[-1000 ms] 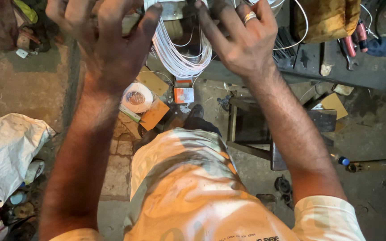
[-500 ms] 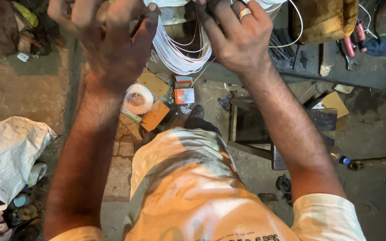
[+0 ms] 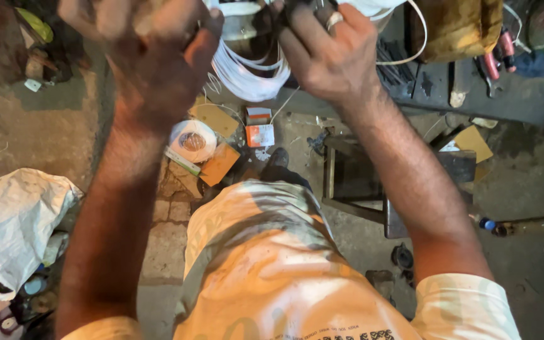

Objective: The person inserts white plastic components into a metal cylinder, then coils and inserts white wire into the cylinder. The person handles the components and wire by hand in a workshop setting.

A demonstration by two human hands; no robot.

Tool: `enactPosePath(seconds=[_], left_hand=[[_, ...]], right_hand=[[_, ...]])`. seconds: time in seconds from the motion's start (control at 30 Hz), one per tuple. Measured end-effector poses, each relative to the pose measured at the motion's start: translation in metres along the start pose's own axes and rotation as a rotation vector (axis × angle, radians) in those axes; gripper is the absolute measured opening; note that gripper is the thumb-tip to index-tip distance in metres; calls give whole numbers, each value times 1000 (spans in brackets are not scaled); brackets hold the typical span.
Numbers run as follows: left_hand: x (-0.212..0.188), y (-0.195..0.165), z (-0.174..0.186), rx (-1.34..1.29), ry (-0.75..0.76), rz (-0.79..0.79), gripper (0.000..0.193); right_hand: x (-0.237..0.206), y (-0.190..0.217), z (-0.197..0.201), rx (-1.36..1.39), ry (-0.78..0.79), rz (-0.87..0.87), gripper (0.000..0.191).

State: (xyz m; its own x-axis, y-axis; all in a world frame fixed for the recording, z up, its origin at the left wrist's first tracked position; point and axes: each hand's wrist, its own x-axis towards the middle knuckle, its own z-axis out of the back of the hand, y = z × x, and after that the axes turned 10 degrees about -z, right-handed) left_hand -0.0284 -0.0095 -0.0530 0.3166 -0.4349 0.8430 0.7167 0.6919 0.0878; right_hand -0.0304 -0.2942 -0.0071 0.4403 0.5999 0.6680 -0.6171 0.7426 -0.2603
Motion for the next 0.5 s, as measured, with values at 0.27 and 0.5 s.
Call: enactPosePath(seconds=[0.27,0.5], left_hand=[[-8,1,-2,55,65,77,61],[2,-11,20,-70,70,44,52]], right_hand=[[8,9,19,-35,-5,-45,34],[7,14,41,-66,120,-84,32]])
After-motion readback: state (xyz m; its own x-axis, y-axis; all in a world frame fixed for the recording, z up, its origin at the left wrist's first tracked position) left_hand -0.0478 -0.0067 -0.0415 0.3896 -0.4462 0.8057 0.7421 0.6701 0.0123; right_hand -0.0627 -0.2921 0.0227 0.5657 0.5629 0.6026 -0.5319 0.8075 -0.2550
